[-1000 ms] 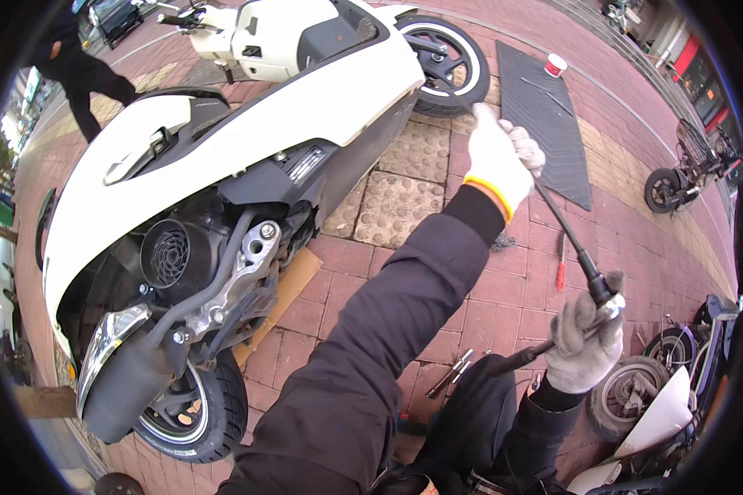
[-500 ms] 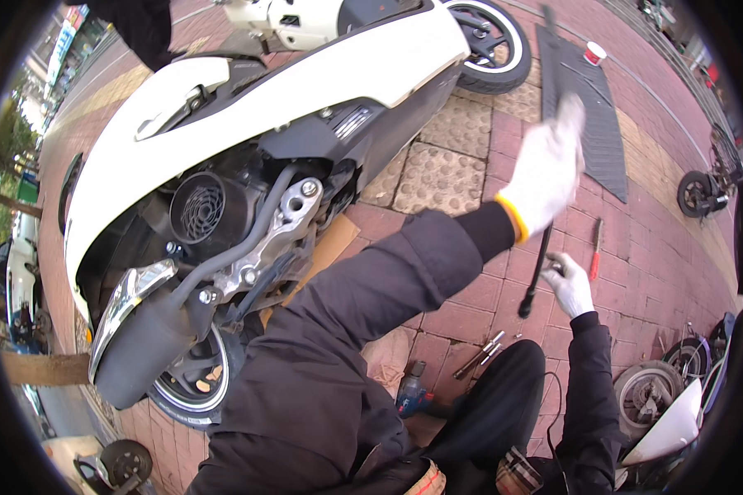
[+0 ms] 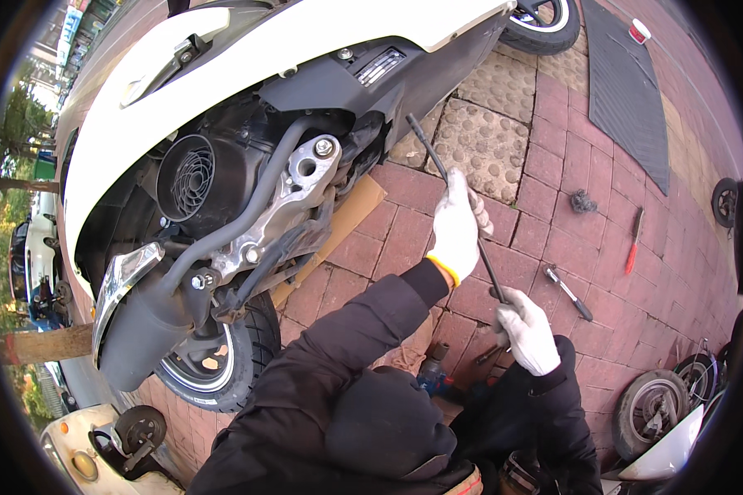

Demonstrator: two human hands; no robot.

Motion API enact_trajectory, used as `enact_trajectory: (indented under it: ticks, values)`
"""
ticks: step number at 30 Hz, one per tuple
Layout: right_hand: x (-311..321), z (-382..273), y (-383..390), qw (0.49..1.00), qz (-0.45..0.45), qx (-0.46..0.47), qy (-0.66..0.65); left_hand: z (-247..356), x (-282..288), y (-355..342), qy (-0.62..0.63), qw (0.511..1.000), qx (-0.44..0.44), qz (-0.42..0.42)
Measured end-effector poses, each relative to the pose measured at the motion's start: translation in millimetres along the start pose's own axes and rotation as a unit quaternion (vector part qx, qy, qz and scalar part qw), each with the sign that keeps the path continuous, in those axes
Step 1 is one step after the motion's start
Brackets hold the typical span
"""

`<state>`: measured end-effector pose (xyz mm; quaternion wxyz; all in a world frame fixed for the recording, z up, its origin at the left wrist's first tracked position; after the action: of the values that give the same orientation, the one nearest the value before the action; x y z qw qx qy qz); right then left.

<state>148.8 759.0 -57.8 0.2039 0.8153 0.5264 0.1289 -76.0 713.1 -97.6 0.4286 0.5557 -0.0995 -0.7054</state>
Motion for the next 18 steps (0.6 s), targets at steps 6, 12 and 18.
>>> enact_trajectory:
  ticks: [6, 12, 18]
  values:
    - [80, -2, 45, 0.981, 0.174, 0.04, 0.074, 19, 65, -25, 0.053, 0.998, 0.016, -0.033]
    - [114, -14, 57, 0.957, 0.154, 0.045, 0.24, 64, 88, -33, 0.051, 0.996, -0.06, -0.046]
    - [102, -24, 33, 0.945, 0.131, 0.081, 0.288, 73, 80, -25, 0.001, 0.996, -0.076, -0.055]
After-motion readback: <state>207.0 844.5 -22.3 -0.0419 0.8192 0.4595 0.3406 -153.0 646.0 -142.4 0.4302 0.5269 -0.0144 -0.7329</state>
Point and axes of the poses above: each hand's wrist, its own y-axis away from the middle knuckle, its own x-axis out of the back of the hand, z = x × y, the point moved 4 cm from there along -y, towards the middle knuckle, and after that the axes turned 9 degrees about x, right-handed, at the moved point
